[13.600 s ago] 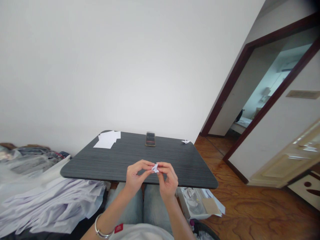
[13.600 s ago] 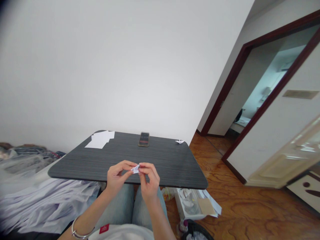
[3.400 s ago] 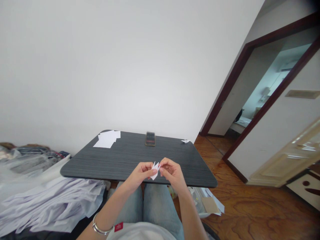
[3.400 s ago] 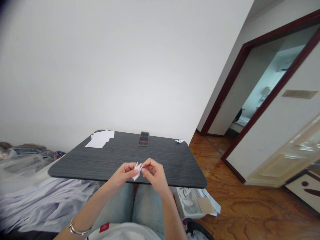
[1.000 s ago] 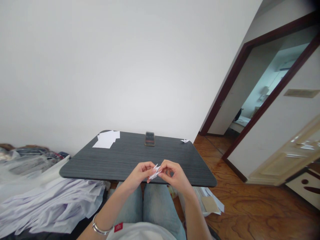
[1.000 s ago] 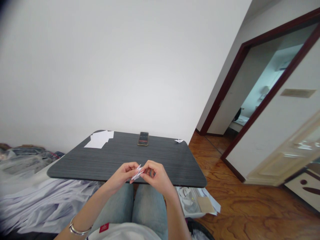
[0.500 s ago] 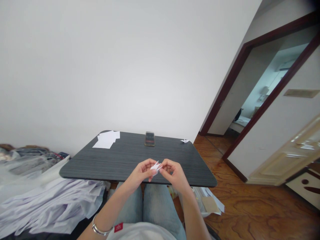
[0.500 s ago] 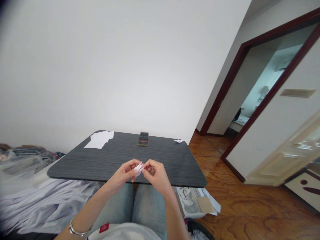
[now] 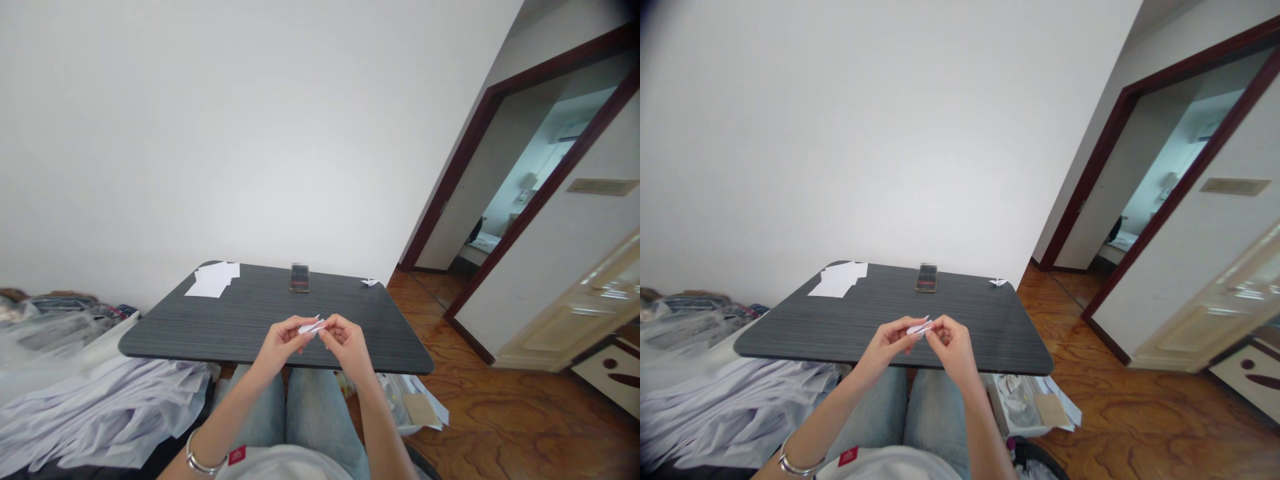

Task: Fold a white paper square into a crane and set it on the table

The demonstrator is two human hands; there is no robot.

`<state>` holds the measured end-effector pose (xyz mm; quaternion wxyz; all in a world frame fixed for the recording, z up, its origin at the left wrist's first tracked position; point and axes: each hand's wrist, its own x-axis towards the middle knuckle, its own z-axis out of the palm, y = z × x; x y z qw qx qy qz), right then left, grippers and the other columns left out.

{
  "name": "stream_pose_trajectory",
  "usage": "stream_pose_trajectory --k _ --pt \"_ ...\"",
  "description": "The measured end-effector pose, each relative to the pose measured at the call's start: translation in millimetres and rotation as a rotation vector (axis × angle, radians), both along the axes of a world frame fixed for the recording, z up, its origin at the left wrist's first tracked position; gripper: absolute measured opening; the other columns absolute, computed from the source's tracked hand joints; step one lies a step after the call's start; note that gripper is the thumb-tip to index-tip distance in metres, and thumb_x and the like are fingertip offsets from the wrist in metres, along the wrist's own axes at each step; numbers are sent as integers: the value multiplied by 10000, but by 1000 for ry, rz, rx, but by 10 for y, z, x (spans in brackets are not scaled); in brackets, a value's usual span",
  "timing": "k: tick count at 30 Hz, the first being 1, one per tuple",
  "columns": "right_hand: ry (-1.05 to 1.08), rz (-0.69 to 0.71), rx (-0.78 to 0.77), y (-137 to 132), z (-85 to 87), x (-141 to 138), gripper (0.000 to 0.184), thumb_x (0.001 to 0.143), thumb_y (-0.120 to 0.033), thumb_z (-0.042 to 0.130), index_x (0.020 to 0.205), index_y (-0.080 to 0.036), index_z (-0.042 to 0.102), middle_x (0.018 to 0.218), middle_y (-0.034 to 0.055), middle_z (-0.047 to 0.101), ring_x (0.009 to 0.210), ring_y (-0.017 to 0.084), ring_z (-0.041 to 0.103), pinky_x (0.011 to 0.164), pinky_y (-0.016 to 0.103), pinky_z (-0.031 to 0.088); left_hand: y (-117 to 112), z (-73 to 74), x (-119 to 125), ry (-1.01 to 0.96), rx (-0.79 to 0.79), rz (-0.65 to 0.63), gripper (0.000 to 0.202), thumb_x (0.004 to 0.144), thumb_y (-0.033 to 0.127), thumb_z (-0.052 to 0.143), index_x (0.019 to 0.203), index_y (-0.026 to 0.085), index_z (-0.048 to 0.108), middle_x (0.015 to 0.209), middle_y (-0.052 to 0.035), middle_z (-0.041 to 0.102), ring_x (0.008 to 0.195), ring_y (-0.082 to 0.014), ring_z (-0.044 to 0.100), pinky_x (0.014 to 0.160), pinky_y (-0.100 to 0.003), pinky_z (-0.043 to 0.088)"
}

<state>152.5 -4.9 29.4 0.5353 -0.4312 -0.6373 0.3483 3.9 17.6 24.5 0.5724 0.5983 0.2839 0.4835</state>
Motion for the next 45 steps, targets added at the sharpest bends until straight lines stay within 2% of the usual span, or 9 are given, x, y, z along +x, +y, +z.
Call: stream_pose_trajectory --k 6,17,22,30,33,36,38,40,45 --pt "-102 -71 137 -11 1 -14 66 753 -214 534 787 -167 566 597 -27 468 474 78 388 407 191 285 7 -6 0 -12 35 -10 281 680 293 634 910 138 673 758 -45 565 566 -85 442 456 -185 382" --pt "-237 -123 250 5 -20 16 73 772 -187 519 757 -179 589 691 18 582 582 122 520 452 205 362 43 -64 -13 -42 77 31 241 672 259 651 881 143 679 808 -52 547 599 -92 464 472 -189 405" --pt "-262 -146 300 1 -7 9 111 785 -201 504 737 -181 603 670 16 590 517 108 513 443 209 381 39 -57 -2 -58 80 45 232 650 262 670 851 148 688 796 -49 549 600 -95 476 471 -191 417" --pt "-375 -222 422 4 -41 30 119 804 -201 494 732 -188 587 677 31 594 545 120 517 446 219 376 37 -67 -12 -71 112 67 226 651 256 670 853 155 687 795 -41 539 576 -84 465 485 -199 401" --pt "-406 -232 494 8 -74 30 118 809 -175 481 753 -190 584 687 37 604 542 121 516 456 228 380 23 -44 -21 -69 123 66 205 705 283 618 838 144 689 794 -48 540 586 -90 470 494 -202 401" --pt "-374 -247 565 5 -100 4 122 799 -140 486 755 -199 584 699 42 625 573 131 543 460 234 394 12 -26 -20 -62 117 88 214 744 302 569 791 136 695 767 -49 549 606 -102 475 474 -193 386" --pt "-321 -245 593 -2 -109 -26 129 789 -121 494 751 -201 588 711 49 638 609 142 569 464 236 415 8 -23 -10 -85 99 109 170 711 276 611 773 139 690 742 -34 552 596 -96 468 467 -184 377" --pt "-252 -253 608 -11 -111 -59 130 776 -107 507 744 -201 592 710 53 643 617 152 583 466 242 433 2 -27 1 -140 63 102 176 674 234 652 827 150 672 721 -15 552 586 -87 469 497 -187 395" --pt "-99 -273 640 -32 -115 -124 141 746 -73 538 728 -198 600 696 50 652 630 164 603 494 260 466 -17 -36 19 -259 6 -3 385 630 168 688 1002 170 591 710 -2 562 617 -101 510 549 -211 438"
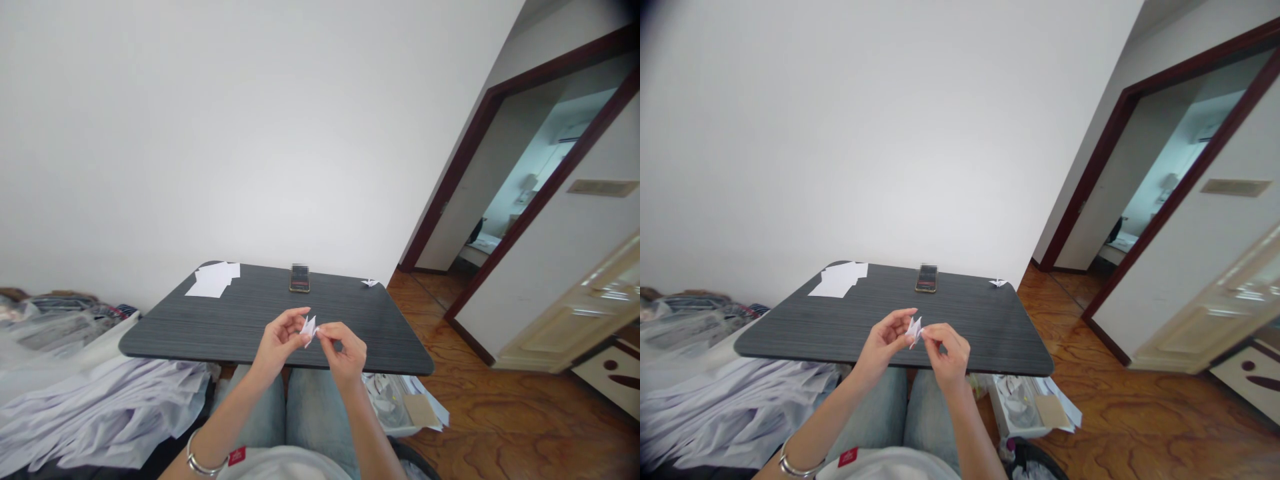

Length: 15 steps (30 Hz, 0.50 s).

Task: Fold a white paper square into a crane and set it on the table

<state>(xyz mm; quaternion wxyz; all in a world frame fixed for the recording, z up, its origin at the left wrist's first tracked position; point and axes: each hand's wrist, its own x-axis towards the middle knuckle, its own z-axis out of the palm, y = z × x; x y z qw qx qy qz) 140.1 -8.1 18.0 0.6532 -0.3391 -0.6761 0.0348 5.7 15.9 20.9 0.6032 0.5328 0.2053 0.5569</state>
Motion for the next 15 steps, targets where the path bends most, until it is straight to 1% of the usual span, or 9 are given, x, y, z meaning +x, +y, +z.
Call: stream_pose_trajectory --k 2,7,15 --pt "26 21 22 -5 1 -14 146 740 -63 544 725 -196 603 693 47 653 637 165 607 509 264 473 -4 -1 -1 5 0 -1 369 615 151 696 973 157 604 711 -4 563 615 -97 512 553 -207 442" --pt "45 49 34 -19 12 -33 157 735 -53 545 752 -193 615 700 46 647 645 165 608 511 264 478 7 -7 -11 26 54 85 313 570 115 719 872 161 650 749 -1 537 689 -103 510 605 -199 453" --pt "52 47 100 -7 -12 -48 170 705 -50 594 767 -205 626 727 45 655 686 177 619 589 301 513 -2 -5 -22 50 212 133 230 629 105 680 847 173 652 738 0 506 687 -101 511 609 -200 449"
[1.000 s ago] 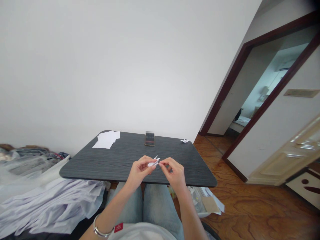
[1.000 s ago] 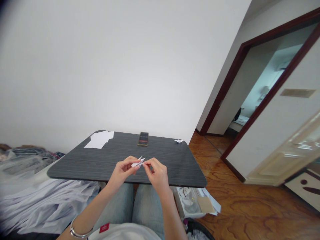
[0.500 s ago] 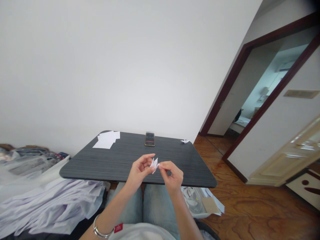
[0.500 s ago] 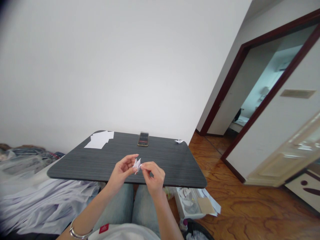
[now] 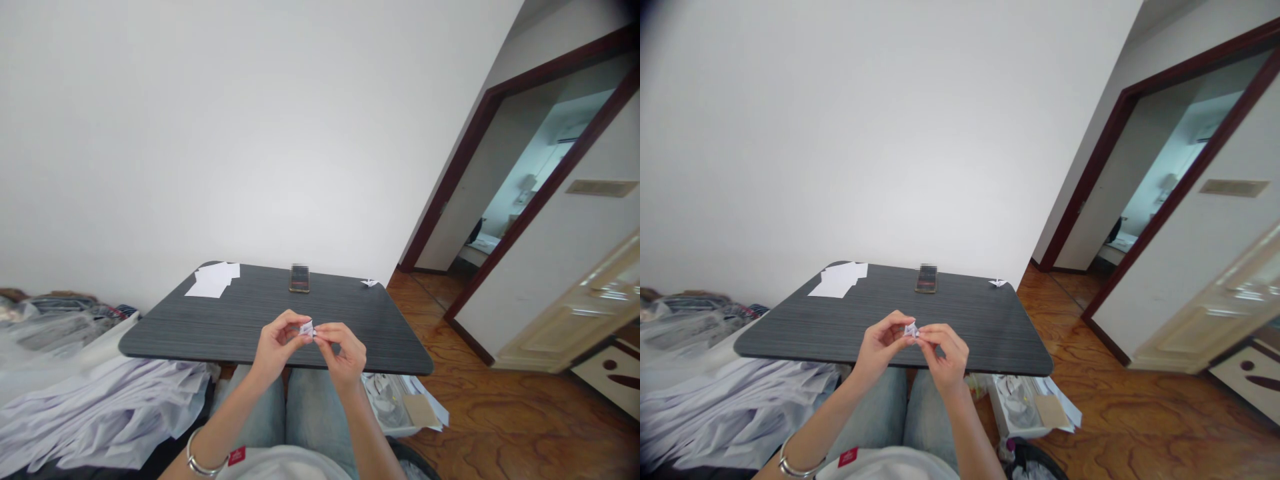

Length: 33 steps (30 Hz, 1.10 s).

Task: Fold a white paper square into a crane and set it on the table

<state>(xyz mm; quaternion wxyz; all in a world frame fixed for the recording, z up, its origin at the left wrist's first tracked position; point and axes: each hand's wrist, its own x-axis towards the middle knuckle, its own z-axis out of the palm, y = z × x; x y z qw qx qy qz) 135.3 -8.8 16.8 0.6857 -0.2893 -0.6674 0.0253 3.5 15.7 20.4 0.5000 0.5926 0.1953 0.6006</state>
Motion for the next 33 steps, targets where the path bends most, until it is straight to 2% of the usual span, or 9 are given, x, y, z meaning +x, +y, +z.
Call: stream_pose_trajectory --k 11,28,33 --pt "-53 -16 45 -2 8 26 246 676 5 590 804 -202 626 764 45 667 711 172 628 613 298 523 11 6 -9 67 139 49 210 660 103 656 858 172 654 743 -18 520 708 -123 521 615 -222 445" --pt "-15 -7 36 17 -21 14 241 694 -9 585 824 -205 636 752 44 669 710 174 628 620 306 526 7 -3 -16 87 195 101 174 667 143 657 839 165 654 737 -25 547 693 -130 539 606 -239 456" --pt "-13 -25 -4 6 15 6 177 711 -52 584 787 -201 640 734 39 668 693 171 631 614 294 523 6 0 -23 138 247 146 160 683 157 643 843 157 648 731 -34 557 685 -135 539 602 -244 460"
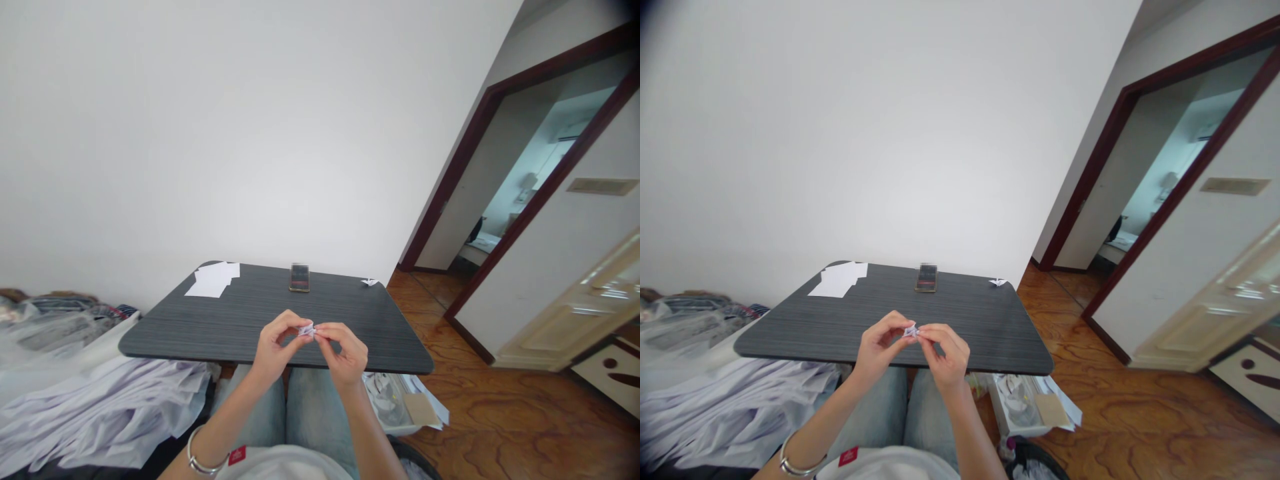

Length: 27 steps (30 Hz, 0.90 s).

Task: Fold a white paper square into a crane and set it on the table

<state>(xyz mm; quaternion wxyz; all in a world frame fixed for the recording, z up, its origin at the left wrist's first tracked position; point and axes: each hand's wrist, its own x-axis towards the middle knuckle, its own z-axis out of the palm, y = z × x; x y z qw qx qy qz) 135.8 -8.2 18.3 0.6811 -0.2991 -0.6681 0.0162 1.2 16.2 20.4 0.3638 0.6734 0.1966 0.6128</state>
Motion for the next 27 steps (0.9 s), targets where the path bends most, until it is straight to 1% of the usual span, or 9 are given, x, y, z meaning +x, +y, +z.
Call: stream_pose_trajectory --k 4,9,14,20,27 --pt "6 4 -42 -10 24 -8 150 715 -67 574 760 -199 631 715 42 655 674 172 622 600 296 515 2 -12 -10 31 30 19 158 694 147 631 852 162 638 737 -34 553 686 -135 534 606 -249 463" --pt "34 28 -60 -23 44 -21 138 699 -66 576 723 -196 618 705 40 648 655 168 614 580 291 506 5 -10 -15 50 54 34 157 699 147 627 855 162 637 730 -35 561 682 -138 538 609 -253 460" --pt "56 50 -61 -25 43 -35 154 681 -50 581 707 -196 620 694 32 648 644 164 613 584 294 502 -4 5 -10 47 50 34 155 690 151 636 845 164 644 727 -35 571 678 -138 542 608 -250 452" --pt "77 42 -36 -11 43 -28 150 678 -64 585 702 -206 627 674 27 653 628 164 614 568 295 504 -4 -6 -11 31 39 4 163 689 138 636 850 163 644 727 -35 564 670 -132 532 599 -244 446" --pt "108 70 -96 -55 102 -46 145 676 -58 584 670 -198 625 683 30 644 628 166 610 581 308 495 -4 -6 -8 32 31 6 159 692 149 633 850 163 639 724 -35 559 668 -135 533 597 -249 448"
